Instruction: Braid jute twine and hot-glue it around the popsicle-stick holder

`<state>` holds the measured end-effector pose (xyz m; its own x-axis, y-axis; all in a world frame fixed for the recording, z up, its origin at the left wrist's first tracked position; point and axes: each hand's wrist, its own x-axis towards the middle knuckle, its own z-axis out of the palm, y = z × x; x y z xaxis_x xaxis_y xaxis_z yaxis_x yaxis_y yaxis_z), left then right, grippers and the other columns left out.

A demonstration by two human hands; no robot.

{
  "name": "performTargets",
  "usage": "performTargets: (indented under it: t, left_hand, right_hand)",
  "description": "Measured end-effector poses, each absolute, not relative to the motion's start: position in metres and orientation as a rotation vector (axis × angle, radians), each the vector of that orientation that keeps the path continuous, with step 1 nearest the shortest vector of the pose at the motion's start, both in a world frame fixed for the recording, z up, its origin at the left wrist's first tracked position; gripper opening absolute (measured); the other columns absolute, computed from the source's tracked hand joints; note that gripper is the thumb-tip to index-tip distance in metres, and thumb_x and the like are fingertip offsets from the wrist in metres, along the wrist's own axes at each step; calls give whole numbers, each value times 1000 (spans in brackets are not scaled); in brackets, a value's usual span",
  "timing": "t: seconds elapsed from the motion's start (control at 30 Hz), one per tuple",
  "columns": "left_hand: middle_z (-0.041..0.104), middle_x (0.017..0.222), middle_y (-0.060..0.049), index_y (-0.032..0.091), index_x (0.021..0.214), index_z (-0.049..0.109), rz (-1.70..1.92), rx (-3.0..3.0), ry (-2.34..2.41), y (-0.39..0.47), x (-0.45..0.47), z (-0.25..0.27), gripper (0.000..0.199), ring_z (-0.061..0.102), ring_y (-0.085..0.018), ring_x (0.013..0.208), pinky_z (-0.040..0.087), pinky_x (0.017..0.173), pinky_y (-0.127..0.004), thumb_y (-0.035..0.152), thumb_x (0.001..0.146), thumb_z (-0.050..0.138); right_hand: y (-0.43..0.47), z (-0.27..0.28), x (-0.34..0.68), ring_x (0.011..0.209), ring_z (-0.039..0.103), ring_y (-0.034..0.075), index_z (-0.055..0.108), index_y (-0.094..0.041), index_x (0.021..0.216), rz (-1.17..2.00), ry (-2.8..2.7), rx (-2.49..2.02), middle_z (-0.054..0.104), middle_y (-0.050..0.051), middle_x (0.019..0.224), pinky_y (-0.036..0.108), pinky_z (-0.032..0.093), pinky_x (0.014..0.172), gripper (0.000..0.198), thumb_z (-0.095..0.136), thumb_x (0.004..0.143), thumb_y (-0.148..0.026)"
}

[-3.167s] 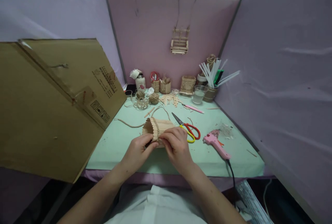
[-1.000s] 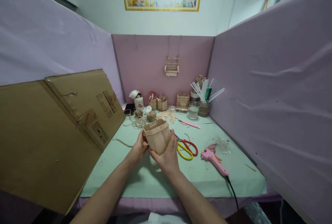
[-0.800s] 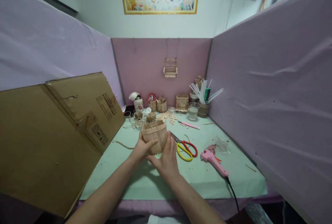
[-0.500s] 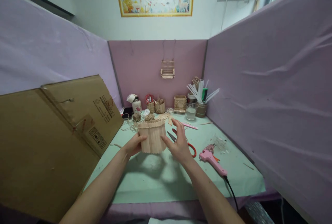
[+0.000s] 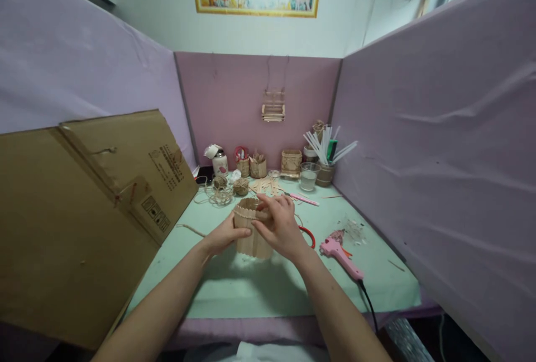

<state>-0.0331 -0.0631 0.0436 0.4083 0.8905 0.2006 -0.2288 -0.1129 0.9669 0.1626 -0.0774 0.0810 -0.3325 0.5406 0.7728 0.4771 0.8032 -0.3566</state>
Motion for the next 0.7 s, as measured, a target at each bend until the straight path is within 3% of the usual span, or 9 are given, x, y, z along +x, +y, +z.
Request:
performTargets:
  t: [0.1, 0.4, 0.6, 0.7]
  left_hand:
    - [56, 134, -15, 20, 135, 42, 1063, 1405, 648, -65, -32, 44, 87, 52, -33, 124, 42, 101, -46, 32, 61, 86]
    - [55, 135, -15, 21, 141, 34, 1044, 1466, 704, -69, -33, 47, 97, 50, -33, 126, 39, 104, -46, 31, 60, 86]
    - [53, 137, -14, 20, 144, 30, 1071, 1503, 755, -72, -31, 50, 99, 48, -32, 128, 38, 106, -44, 29, 61, 84]
    - [48, 141, -15, 21, 144, 29, 1067, 1547, 788, -75, -29, 51, 100, 48, -32, 129, 40, 105, -42, 29, 61, 84]
  right_hand:
    - [-80, 78, 163, 96, 62, 22, 45, -27, 131, 102, -1993, -755, 67, 3, 99, 52, 29, 107, 49, 64, 86, -21]
    - [-86, 73, 160, 100, 62, 24, 45, -27, 134, 194, -1883, -820, 67, 2, 90, 52, 32, 110, 51, 62, 86, -27]
    - [-91, 73, 160, 101, 60, 25, 43, -27, 135, 195, -1888, -851, 65, 6, 105, 51, 38, 104, 53, 61, 85, -27]
    - [-91, 74, 158, 102, 59, 25, 40, -28, 137, 169, -1908, -860, 66, 5, 101, 50, 37, 102, 60, 65, 83, -26]
